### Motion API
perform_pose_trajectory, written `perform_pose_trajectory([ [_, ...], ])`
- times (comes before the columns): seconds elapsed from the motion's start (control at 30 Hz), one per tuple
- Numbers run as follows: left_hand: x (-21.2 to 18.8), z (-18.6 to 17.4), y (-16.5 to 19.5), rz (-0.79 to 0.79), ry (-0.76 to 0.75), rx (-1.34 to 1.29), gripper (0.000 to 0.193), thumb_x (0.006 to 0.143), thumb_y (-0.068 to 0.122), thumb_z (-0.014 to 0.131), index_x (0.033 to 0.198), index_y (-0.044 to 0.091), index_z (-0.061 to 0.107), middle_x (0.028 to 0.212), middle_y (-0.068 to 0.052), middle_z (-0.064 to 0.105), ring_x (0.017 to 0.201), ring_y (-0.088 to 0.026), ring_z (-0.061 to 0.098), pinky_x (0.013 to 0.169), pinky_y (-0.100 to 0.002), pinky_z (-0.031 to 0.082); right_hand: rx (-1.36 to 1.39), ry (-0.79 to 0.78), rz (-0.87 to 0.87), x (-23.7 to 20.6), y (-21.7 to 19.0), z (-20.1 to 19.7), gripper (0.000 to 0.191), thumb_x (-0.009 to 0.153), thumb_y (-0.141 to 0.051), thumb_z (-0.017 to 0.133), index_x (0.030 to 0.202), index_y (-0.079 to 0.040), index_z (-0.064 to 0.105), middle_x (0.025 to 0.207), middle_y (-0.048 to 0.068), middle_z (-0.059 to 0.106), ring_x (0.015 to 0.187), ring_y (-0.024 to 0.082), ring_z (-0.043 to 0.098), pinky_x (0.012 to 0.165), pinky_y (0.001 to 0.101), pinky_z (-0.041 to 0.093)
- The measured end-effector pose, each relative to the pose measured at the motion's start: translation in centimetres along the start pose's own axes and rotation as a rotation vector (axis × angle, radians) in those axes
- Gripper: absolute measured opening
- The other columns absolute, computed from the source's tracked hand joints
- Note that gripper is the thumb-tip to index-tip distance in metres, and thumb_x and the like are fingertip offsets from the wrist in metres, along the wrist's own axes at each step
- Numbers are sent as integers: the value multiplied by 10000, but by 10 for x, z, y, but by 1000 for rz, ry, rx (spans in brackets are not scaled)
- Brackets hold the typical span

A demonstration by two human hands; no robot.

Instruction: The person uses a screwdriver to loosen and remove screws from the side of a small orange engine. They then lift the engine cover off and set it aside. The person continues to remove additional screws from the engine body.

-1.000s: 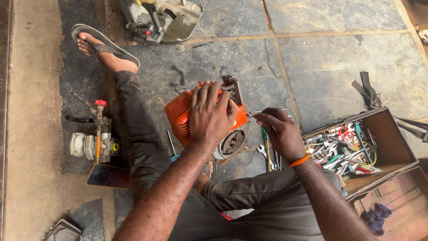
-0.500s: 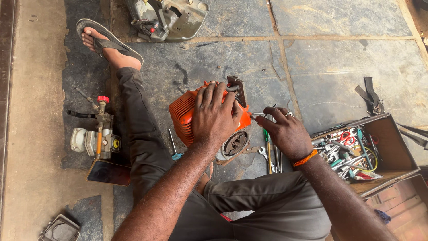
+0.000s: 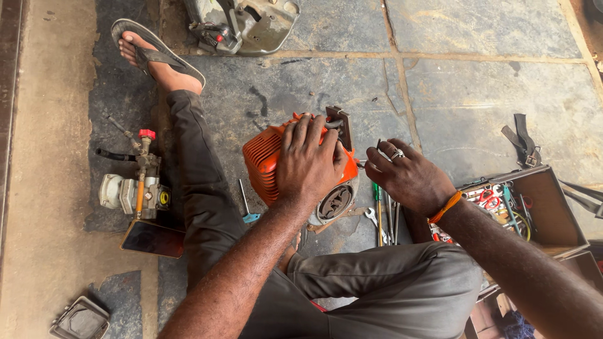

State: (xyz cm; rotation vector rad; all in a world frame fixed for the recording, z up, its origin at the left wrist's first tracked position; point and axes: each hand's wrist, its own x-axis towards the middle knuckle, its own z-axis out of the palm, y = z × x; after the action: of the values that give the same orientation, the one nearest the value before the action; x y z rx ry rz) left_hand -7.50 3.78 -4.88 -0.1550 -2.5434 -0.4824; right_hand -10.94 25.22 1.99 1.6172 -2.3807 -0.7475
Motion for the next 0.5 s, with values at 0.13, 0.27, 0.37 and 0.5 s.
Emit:
perform_pose_trajectory([
  [0.13, 0, 1, 0, -4, 8, 7, 228, 967, 259, 629, 1053, 52, 675, 1277, -181, 606, 1308, -360, 556, 1150, -564, 403, -125, -43, -44, 0, -5, -2, 343, 858, -265, 650, 1177, -146, 689, 1276, 30, 604, 1235, 216, 557, 1136, 429, 382],
  [0.27, 1, 0, 0, -9, -22, -10, 236, 965, 267, 632, 1046, 49, 674, 1276, -188, 602, 1314, -359, 549, 1150, -562, 402, -188, -2, -48, -2, -7, -1, 387, 866, -257, 648, 1234, -144, 683, 1247, 28, 608, 1191, 203, 566, 1111, 427, 396],
  [0.37, 2, -1, 2, -14, -17, -2, 250, 967, 279, 630, 1057, 49, 673, 1283, -187, 600, 1317, -359, 542, 1150, -566, 395, -193, 4, -66, -3, -7, -1, 416, 866, -251, 651, 1268, -149, 678, 1235, 24, 607, 1179, 193, 563, 1108, 428, 397],
  [0.5, 2, -2, 2, -16, -16, -13, 270, 965, 294, 629, 1073, 50, 671, 1297, -182, 599, 1330, -363, 540, 1153, -563, 391, -262, -23, -90, -1, -10, -3, 423, 868, -270, 644, 1268, -139, 677, 1250, 30, 611, 1188, 203, 555, 1117, 428, 392],
])
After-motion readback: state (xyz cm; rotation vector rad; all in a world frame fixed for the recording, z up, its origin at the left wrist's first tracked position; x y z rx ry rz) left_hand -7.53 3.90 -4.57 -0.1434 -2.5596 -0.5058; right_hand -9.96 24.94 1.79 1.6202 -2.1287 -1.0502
